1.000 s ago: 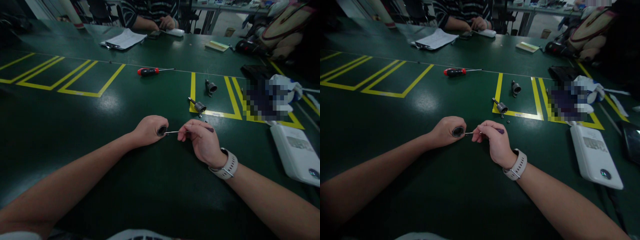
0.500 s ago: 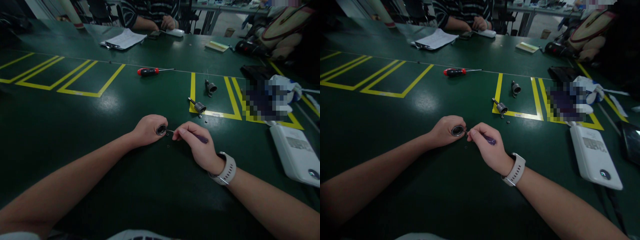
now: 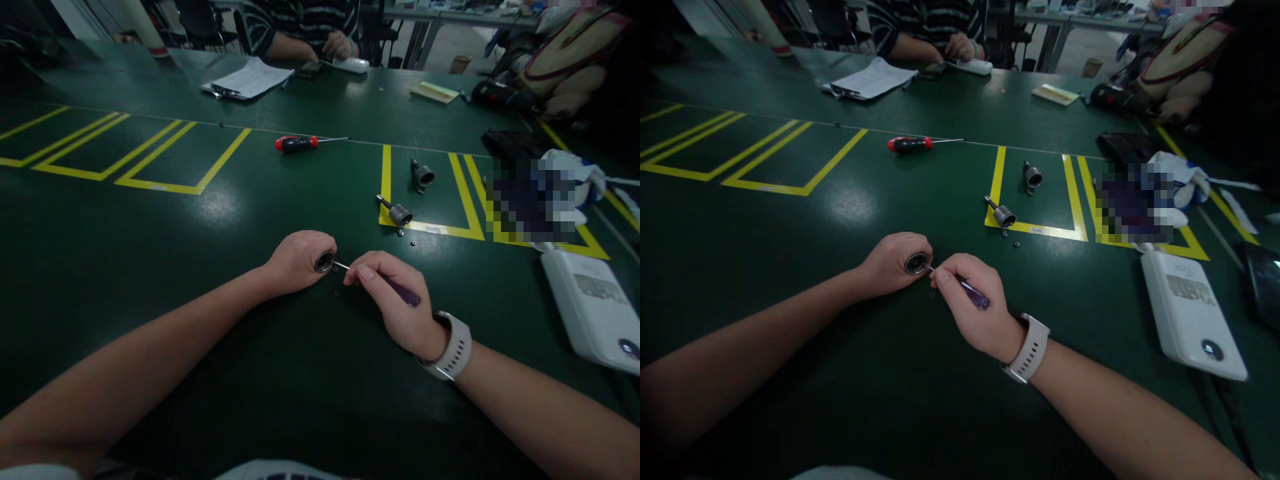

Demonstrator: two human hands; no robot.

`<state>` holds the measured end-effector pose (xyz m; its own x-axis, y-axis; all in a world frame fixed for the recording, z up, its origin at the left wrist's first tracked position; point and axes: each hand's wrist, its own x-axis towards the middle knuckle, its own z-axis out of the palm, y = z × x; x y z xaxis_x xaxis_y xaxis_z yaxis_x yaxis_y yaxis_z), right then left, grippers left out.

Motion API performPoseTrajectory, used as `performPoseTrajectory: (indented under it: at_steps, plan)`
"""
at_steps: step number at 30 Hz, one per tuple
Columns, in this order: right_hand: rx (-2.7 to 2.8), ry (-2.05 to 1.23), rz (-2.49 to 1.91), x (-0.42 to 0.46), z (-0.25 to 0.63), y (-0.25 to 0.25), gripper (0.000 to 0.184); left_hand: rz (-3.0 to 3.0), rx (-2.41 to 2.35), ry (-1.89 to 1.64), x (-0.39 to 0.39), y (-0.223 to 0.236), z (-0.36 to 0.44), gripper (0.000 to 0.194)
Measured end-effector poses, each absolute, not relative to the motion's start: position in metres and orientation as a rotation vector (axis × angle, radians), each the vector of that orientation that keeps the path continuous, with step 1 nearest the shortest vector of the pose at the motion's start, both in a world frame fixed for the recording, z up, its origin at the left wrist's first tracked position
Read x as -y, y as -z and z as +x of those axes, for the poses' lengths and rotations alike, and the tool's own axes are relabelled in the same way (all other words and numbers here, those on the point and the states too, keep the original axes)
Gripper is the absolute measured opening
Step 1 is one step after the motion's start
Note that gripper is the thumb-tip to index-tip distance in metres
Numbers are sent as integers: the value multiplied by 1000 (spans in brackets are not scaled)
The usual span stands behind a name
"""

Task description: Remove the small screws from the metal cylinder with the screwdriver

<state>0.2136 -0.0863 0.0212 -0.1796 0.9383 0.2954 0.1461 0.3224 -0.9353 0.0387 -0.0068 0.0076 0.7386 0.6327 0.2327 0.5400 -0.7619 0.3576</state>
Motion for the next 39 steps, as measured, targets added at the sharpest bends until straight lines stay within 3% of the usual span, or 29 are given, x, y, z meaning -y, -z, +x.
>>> performPoseTrajectory:
  at_steps: [4,10,14,23,30,39]
  plan:
    - [1615,-988,-1055,85,213,-23,20,2723,-864,-535,8,-8,38,8]
    - [1110,-1457,-960,73,215,-16,19,2712,-802,-574,8,-8,36,10]
    - [934,-1597,-934,68,215,-15,21,2646,-792,-597,7,-7,36,10]
    - [1301,-1260,-1007,77,215,-16,20,2696,-827,-536,8,-8,38,10]
    - [1015,-1505,-1000,71,215,-15,20,2772,-799,-500,8,-9,39,11]
    - [918,-1531,-995,68,215,-18,20,2730,-763,-512,8,-9,38,11]
